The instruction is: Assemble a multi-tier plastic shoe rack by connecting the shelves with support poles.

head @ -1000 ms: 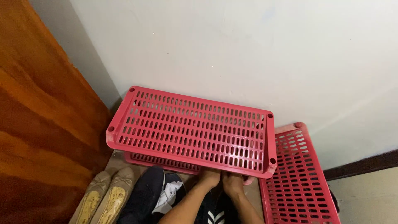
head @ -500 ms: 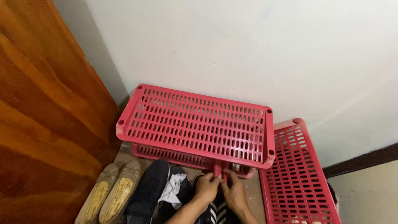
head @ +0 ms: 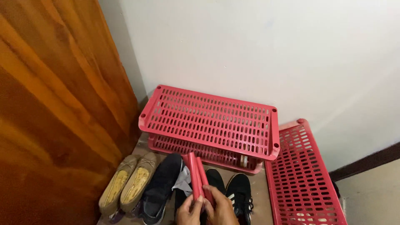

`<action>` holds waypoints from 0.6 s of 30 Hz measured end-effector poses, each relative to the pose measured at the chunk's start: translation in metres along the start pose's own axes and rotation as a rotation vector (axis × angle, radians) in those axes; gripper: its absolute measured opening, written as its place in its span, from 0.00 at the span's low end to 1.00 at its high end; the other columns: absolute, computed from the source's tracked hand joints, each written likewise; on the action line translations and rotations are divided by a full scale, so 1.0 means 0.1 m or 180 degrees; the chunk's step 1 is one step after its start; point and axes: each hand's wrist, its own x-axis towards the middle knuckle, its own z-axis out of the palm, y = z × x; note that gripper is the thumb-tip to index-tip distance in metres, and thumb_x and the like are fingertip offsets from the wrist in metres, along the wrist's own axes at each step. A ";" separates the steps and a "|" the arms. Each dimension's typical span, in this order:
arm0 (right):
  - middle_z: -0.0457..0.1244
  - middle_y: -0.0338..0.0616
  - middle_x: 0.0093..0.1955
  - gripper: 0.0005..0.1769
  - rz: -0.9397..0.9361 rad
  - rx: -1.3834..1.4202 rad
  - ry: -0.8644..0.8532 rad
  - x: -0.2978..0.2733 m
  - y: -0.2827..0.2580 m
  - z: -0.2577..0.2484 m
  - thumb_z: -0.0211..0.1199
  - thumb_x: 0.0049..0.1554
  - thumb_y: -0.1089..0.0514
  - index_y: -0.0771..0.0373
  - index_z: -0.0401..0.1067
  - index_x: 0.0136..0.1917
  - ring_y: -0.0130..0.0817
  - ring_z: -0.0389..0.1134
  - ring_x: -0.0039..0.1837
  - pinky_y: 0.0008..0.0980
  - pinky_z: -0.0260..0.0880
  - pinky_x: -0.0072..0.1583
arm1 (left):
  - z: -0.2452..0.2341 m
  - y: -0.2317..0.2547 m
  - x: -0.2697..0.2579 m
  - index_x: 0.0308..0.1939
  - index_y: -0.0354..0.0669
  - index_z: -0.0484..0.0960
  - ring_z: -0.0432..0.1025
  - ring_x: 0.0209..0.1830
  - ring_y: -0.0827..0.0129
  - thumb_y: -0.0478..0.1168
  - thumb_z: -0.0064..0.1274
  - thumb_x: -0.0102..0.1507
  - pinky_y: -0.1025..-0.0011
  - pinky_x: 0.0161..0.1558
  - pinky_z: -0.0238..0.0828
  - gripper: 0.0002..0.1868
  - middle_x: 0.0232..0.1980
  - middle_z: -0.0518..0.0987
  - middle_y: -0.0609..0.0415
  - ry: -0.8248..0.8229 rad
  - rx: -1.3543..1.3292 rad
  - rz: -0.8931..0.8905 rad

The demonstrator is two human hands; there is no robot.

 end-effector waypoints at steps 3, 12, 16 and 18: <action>0.74 0.54 0.48 0.22 -0.0194 -0.0015 0.0390 0.01 -0.32 -0.11 0.66 0.53 0.62 0.60 0.73 0.62 0.38 0.79 0.53 0.34 0.77 0.52 | 0.11 0.74 -0.15 0.56 0.41 0.86 0.80 0.40 0.76 0.45 0.57 0.63 0.74 0.44 0.77 0.20 0.39 0.90 0.55 -0.0198 0.0361 0.0213; 0.72 0.54 0.48 0.21 -0.0208 -0.0420 0.1356 0.91 -0.31 -0.61 0.65 0.57 0.60 0.60 0.73 0.63 0.38 0.75 0.49 0.36 0.74 0.52 | 1.08 1.70 0.61 0.47 0.38 0.85 0.81 0.35 0.67 0.46 0.54 0.65 0.64 0.38 0.75 0.16 0.34 0.86 0.47 -0.0928 0.1014 0.1292; 0.72 0.55 0.50 0.20 -0.0477 -0.0508 0.1569 1.27 -0.18 -0.69 0.64 0.57 0.60 0.61 0.72 0.63 0.40 0.75 0.51 0.37 0.73 0.52 | 1.37 1.82 0.95 0.43 0.39 0.86 0.79 0.32 0.60 0.46 0.56 0.63 0.60 0.38 0.74 0.14 0.33 0.84 0.44 -0.0805 0.1553 0.1404; 0.71 0.56 0.48 0.19 -0.0310 -0.0648 0.1551 1.40 -0.25 -0.72 0.64 0.58 0.59 0.60 0.73 0.63 0.43 0.75 0.50 0.39 0.73 0.51 | 1.48 1.85 1.11 0.44 0.44 0.85 0.81 0.30 0.55 0.47 0.54 0.63 0.59 0.36 0.75 0.14 0.31 0.84 0.45 -0.0977 0.1255 0.0866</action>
